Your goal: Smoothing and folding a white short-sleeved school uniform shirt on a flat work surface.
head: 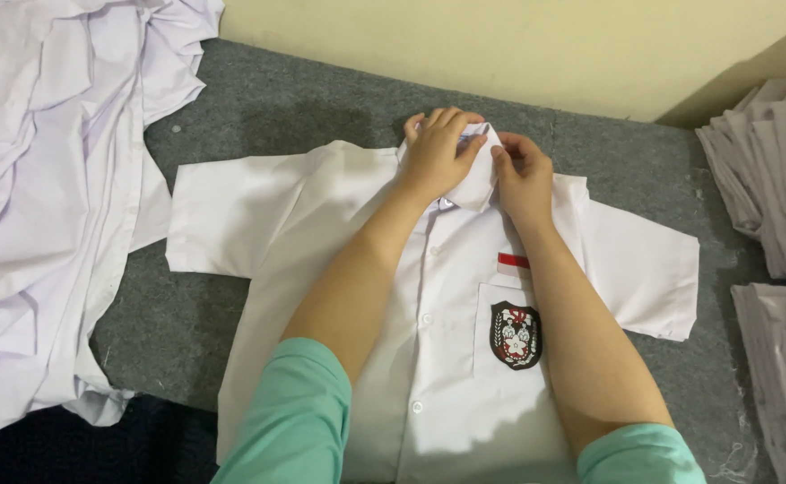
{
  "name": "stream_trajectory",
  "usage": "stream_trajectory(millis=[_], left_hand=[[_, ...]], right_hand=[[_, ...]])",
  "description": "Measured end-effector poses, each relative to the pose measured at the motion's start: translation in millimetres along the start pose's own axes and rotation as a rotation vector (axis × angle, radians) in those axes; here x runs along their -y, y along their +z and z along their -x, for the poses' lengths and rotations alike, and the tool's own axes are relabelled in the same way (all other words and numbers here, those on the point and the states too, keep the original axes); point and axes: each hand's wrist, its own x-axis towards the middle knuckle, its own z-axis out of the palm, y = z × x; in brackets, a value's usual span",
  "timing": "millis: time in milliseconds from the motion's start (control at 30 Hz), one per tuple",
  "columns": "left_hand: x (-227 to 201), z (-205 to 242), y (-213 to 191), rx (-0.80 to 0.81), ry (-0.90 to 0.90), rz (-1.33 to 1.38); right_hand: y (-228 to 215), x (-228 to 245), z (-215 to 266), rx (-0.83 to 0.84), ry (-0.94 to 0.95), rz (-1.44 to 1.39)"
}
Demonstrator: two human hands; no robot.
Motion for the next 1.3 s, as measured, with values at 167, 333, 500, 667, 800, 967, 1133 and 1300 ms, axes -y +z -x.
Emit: stream_trajectory(millis=[167,333,500,667,800,967,1133,1300], left_hand=[[-23.0,0.4,-9.6,-0.07,0.026,0.034],[-26.9,0.2,-4.6,-0.051,0.015,0.101],[-33.9,1.3,-16.4,-0.029,0.022,0.205],[-32.2,2.1,-10.0,-0.068,0.033,0.199],[-32.5,1.9,-8.1,-0.096,0.054,0.188],[-31.5,-4.8,-28.5,-0.154,0.0,0.179],[14.7,-14.7,-57.1,-0.23,-0.321,0.18],[26.7,-12.0,-92.7,0.193,-0.533,0.755]], right_hand=[[-1.6,4.0,-0.1,-0.033,0.019,-0.088],[-6.2,12.2,-3.1,-0.048,0.011,-0.098],[-5.4,8.0,-6.3,-0.032,0.011,-0.077],[-4.7,4.1,-6.6,-0.046,-0.071,-0.053],[-4.6,2.2,-6.1,-0.051,-0.112,-0.046],[-5.7,11.5,-4.8,-0.019,-0.034,-0.095],[-9.3,18.9,-3.9,0.018,0.078,-0.158],[-13.9,36.5,-1.4,0.058,0.086,-0.134]])
